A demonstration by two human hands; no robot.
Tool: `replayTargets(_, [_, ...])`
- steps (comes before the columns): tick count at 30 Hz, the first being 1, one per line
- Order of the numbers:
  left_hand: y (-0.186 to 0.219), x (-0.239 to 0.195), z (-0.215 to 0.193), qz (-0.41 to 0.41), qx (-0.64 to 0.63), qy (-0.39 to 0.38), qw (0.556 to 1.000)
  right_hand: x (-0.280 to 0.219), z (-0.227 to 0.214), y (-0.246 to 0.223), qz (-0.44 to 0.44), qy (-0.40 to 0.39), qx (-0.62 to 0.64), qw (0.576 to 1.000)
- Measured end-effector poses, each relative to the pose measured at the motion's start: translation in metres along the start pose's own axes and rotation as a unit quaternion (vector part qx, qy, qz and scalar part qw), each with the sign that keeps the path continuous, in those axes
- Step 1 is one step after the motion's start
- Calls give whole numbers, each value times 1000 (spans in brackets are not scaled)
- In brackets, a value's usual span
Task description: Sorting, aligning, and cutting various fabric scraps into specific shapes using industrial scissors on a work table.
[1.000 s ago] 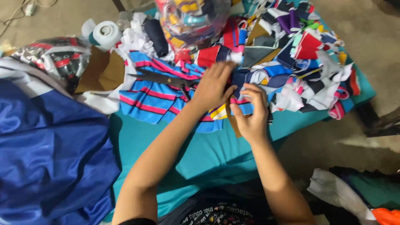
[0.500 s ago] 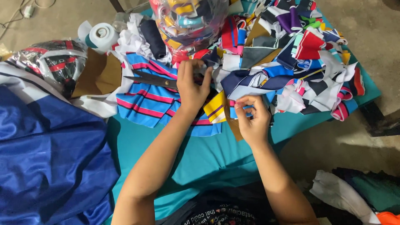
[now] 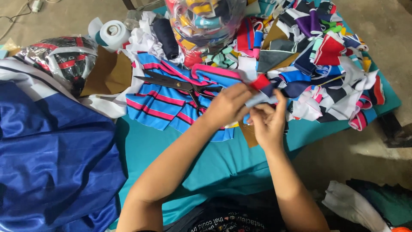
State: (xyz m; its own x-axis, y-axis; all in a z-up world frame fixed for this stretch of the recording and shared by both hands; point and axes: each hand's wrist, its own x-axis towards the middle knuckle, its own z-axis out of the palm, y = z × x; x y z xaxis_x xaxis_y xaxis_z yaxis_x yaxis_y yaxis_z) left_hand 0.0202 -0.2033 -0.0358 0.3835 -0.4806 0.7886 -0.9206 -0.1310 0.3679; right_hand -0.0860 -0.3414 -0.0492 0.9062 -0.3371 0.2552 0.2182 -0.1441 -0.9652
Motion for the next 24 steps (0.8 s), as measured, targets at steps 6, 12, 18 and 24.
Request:
replayTargets(6, [-4, 3, -1, -92, -103, 86, 987, 0, -1, 11, -8, 28, 9, 1000])
replayTargets(12, [-7, 25, -45, -319, 260, -86, 907, -2, -3, 9, -9, 21, -8, 1000])
replayTargets(18, [-14, 30, -21, -270, 236, -176, 917, 1, 10, -37, -23, -24, -66, 997])
replayTargets(24, [21, 29, 3, -236, 2, -70, 969, 7, 7, -43, -114, -14, -56, 992])
